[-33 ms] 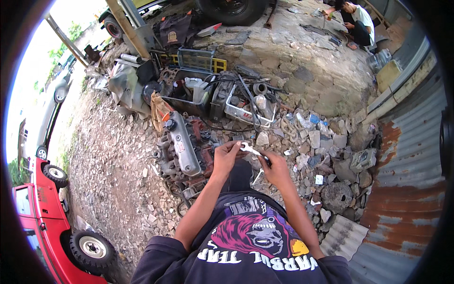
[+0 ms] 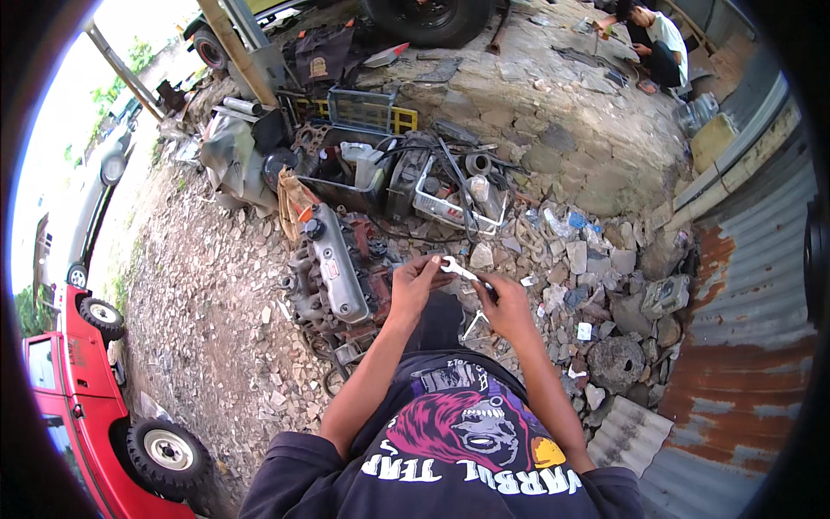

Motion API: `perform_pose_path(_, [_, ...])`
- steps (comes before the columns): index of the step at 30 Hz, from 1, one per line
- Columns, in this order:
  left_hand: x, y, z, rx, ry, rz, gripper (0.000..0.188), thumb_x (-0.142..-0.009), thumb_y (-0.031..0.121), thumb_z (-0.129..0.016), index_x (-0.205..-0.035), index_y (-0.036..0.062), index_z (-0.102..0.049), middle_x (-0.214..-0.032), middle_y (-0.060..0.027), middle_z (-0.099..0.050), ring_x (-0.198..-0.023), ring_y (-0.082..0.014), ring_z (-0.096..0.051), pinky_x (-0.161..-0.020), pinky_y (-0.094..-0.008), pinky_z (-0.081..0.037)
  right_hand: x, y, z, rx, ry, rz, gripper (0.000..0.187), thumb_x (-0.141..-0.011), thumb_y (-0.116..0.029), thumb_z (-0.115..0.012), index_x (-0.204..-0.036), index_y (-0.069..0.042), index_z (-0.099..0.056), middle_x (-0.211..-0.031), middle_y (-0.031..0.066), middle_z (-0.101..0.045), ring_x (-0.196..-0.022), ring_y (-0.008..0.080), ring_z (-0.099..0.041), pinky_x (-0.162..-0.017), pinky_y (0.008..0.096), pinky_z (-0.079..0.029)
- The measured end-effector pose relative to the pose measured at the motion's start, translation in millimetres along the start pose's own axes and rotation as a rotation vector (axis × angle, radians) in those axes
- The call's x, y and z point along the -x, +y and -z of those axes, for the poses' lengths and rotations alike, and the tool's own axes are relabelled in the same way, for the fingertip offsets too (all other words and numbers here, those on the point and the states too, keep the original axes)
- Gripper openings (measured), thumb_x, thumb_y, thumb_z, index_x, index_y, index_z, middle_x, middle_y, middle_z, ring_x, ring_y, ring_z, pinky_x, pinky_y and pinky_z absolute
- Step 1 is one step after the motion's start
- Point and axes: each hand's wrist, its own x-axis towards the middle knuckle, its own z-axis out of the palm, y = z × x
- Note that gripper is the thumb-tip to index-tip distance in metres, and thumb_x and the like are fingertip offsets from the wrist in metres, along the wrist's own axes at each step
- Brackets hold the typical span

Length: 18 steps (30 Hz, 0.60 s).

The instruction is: The person unscrews bolts and removes the valve cover from an engine block using a wrench and by hand.

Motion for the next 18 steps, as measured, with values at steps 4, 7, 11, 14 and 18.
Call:
perform_pose_path(4, [-21.9,22.6,0.9,0.078,0.019,-0.037,0.027,-0.094,0.01,-0.064,-0.114,-0.009,-0.061,-0.102,-0.0134,-0.069,-0.09,-0.0218,-0.07,-0.084,-0.0322,-0.058,-50.2,0.6,-0.3,0.034,-0.037,0.083,0.019,-0.088,-0.015,-0.068,-0.104,-0.004,-0.069,-0.082,0.0165,-0.063,-0.074,0.036,-0.061,-0.067,0.0423,-0.048])
perform_pose_path(7, [-44.2,30.5,9.6,0.079,0.09,-0.055,0.026,-0.092,0.009,-0.066,-0.111,-0.0084,-0.063,-0.099,-0.013,-0.07,-0.087,-0.0191,-0.07,-0.081,-0.031,-0.058,-92.1,2.8,-5.2,0.085,-0.111,0.176,0.022,-0.088,-0.017,-0.068,-0.107,-0.006,-0.069,-0.082,0.0148,-0.062,-0.078,0.0354,-0.061,-0.069,0.0425,-0.048])
perform_pose_path(11, [-81.4,37.3,30.5,-0.008,0.19,-0.027,0.022,-0.092,0.01,-0.068,-0.105,-0.0072,-0.066,-0.091,-0.01,-0.071,-0.081,-0.0151,-0.069,-0.076,-0.0269,-0.055,-150.8,6.8,-21.8,0.215,-0.252,0.251,0.022,-0.09,-0.024,-0.065,-0.106,-0.01,-0.07,-0.089,0.0121,-0.063,-0.086,0.034,-0.061,-0.078,0.0453,-0.046])
perform_pose_path(14, [-121.6,40.3,53.0,-0.133,0.277,-0.013,0.021,-0.091,0.015,-0.069,-0.1,-0.0045,-0.069,-0.086,-0.0047,-0.069,-0.076,-0.0104,-0.064,-0.073,-0.0242,-0.05,-200.7,14.2,-49.4,0.246,-0.274,0.367,0.02,-0.088,-0.019,-0.068,-0.105,-0.008,-0.07,-0.084,0.0144,-0.062,-0.081,0.0357,-0.06,-0.071,0.0444,-0.047])
perform_pose_path(18, [-184.4,55.9,81.0,-0.058,0.376,-0.025,0.022,-0.092,0.018,-0.069,-0.099,-0.0026,-0.07,-0.086,-0.0028,-0.069,-0.076,-0.0086,-0.062,-0.071,-0.0232,-0.048,-273.3,23.0,-98.0,0.214,-0.36,0.355,0.02,-0.088,-0.019,-0.068,-0.104,-0.008,-0.07,-0.083,0.0139,-0.063,-0.081,0.0348,-0.06,-0.072,0.0436,-0.047])
